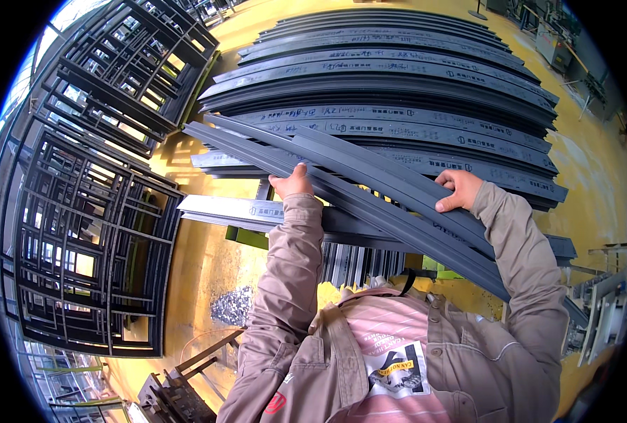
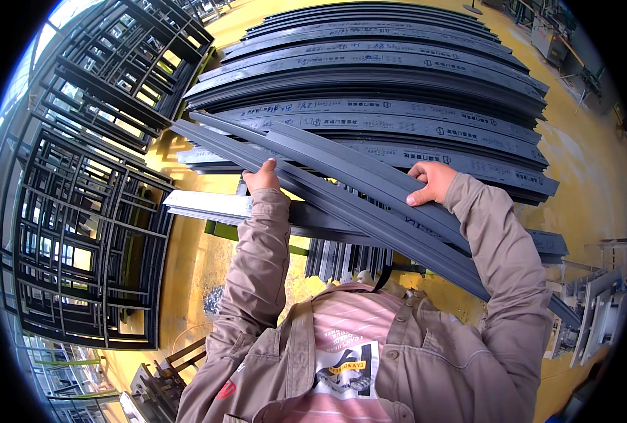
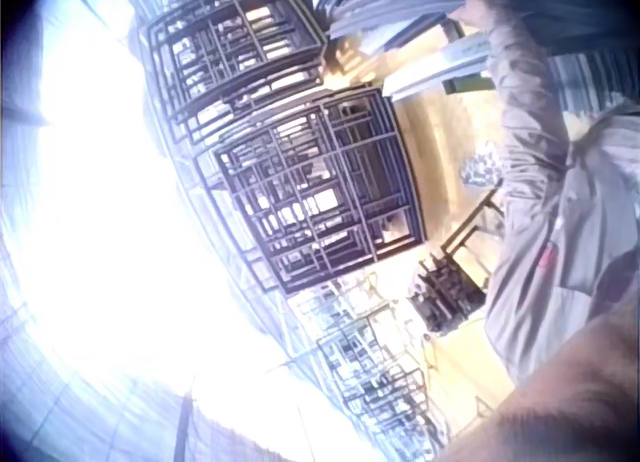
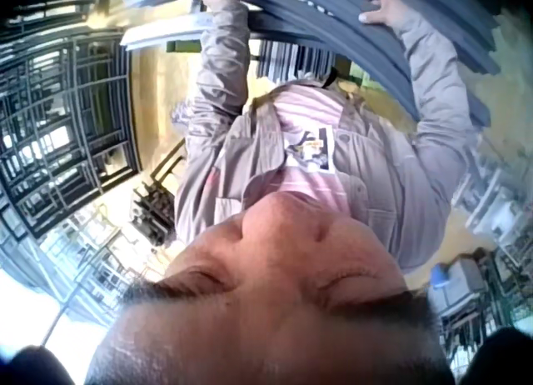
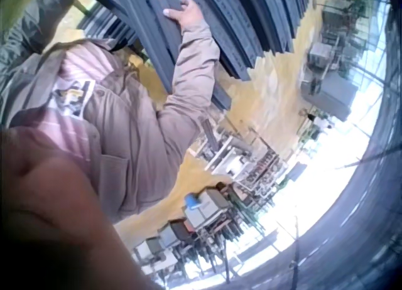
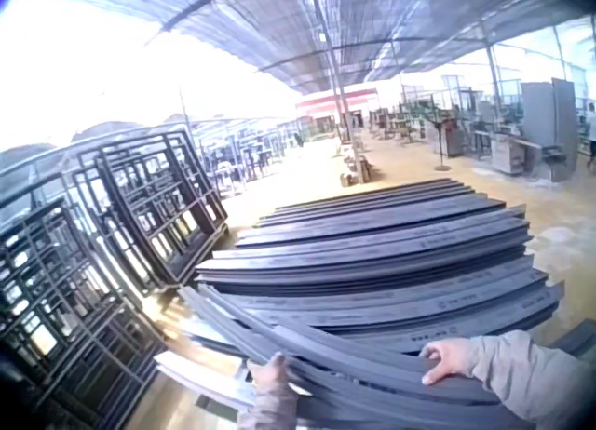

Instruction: The person collects rubber sealing strips, fits them into metal frame profiles by hand, and punches notches into the profiles using a punch machine.

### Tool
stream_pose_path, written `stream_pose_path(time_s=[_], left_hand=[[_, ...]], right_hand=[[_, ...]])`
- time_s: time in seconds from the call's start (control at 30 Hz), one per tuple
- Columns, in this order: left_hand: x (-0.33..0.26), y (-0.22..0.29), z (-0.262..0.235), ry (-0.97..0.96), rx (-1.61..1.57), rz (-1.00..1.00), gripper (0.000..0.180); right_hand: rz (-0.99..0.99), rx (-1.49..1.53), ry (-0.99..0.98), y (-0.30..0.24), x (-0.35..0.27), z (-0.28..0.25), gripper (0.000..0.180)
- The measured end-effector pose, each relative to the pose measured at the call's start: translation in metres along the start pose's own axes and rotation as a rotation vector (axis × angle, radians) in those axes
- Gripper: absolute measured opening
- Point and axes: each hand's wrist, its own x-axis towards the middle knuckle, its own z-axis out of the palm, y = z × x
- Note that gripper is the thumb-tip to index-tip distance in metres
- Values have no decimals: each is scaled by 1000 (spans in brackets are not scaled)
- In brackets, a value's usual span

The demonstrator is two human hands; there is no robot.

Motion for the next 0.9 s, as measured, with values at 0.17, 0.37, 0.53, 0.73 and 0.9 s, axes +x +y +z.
stream_pose_path(time_s=[0.17, 0.37, 0.53, 0.73, 0.9], left_hand=[[-13, -3, -20, -29, 195, 134, 106], [-71, 27, -34, -27, 254, 410, 84], [-122, 42, -26, -150, 383, 513, 55], [-136, 86, 5, -478, 764, 570, 53], [-32, 98, 44, -455, 1351, 481, 71]], right_hand=[[33, -245, 160, -29, -24, 5, 66], [21, -267, 221, -45, -45, 7, 57], [10, -427, 304, -49, -60, 6, 56], [-122, -567, 385, -31, -91, 3, 58], [5, -421, 278, -28, -84, -13, 56]])
